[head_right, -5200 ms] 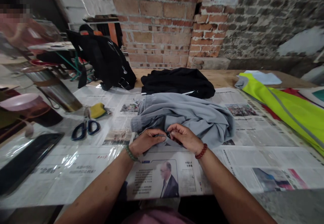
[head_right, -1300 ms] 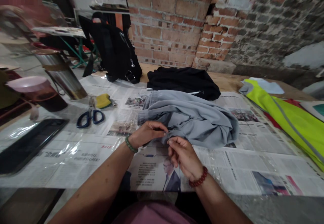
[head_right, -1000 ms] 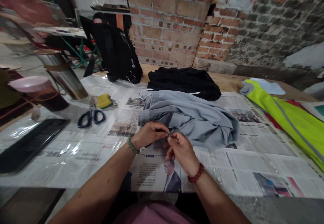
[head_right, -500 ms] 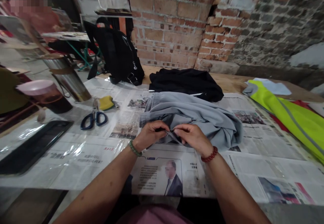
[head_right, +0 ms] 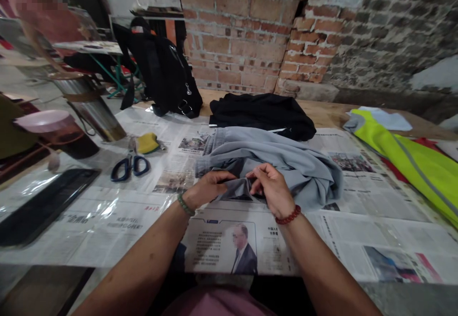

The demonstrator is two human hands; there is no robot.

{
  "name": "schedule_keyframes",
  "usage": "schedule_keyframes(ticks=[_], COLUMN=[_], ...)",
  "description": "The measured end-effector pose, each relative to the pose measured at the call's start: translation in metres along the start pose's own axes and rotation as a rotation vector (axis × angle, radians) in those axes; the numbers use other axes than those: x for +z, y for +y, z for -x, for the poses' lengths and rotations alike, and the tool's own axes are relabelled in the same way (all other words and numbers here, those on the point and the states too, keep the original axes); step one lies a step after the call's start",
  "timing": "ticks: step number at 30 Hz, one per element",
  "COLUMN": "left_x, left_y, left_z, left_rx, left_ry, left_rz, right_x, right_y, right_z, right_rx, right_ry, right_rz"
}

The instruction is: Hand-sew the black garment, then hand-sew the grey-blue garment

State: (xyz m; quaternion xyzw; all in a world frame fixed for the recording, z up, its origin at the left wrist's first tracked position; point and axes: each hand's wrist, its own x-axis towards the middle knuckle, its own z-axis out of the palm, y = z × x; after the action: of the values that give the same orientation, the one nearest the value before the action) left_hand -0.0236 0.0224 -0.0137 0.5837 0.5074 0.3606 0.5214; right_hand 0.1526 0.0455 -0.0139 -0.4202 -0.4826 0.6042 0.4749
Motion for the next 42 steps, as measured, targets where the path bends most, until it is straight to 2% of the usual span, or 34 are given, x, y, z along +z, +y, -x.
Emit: schedule_keyframes(ticks=[6,8,12,17,20,25,30,36,42], left_x=[0.000,0.000,-0.004,-0.007,-0.010,-0.015,-0.015,-0.014,-0.015], left_y=[0.007,0.008,0.008,0.008,0.008,0.007,0.004,0.005,0.005], left_z=[0.003,0.004,0.004,0.003,0.003,-0.003,-0.010,-0.013,-0.013], left_rx=[-0.075,-0.117,-0.114,-0.125,-0.139,-0.177,-0.235,-0.235,-0.208], left_ry=[-0.045,-0.038,0.017,0.049,0.090,0.139,0.106,0.109,0.114], left_rz=[0.168,0.176,0.185,0.320,0.371,0.338,0.291,0.296,0.331], right_x=[-0.001,-0.003,-0.009,-0.010,-0.010,-0.015,-0.029,-0.046,-0.049], right_y=[-0.002,-0.003,-0.011,-0.025,-0.031,-0.024,-0.010,-0.012,-0.013], right_z=[-0.005,-0.007,-0.015,-0.033,-0.050,-0.068,-0.074,-0.080,-0.082], right_rx=[0.016,0.025,0.013,-0.026,-0.032,-0.050,-0.068,-0.203,-0.280], right_ry=[0.051,0.064,0.104,-0.006,-0.027,-0.091,-0.073,-0.067,-0.041], right_rz=[-0.152,-0.188,-0.212,-0.236,-0.300,-0.429,-0.484,-0.482,-0.466])
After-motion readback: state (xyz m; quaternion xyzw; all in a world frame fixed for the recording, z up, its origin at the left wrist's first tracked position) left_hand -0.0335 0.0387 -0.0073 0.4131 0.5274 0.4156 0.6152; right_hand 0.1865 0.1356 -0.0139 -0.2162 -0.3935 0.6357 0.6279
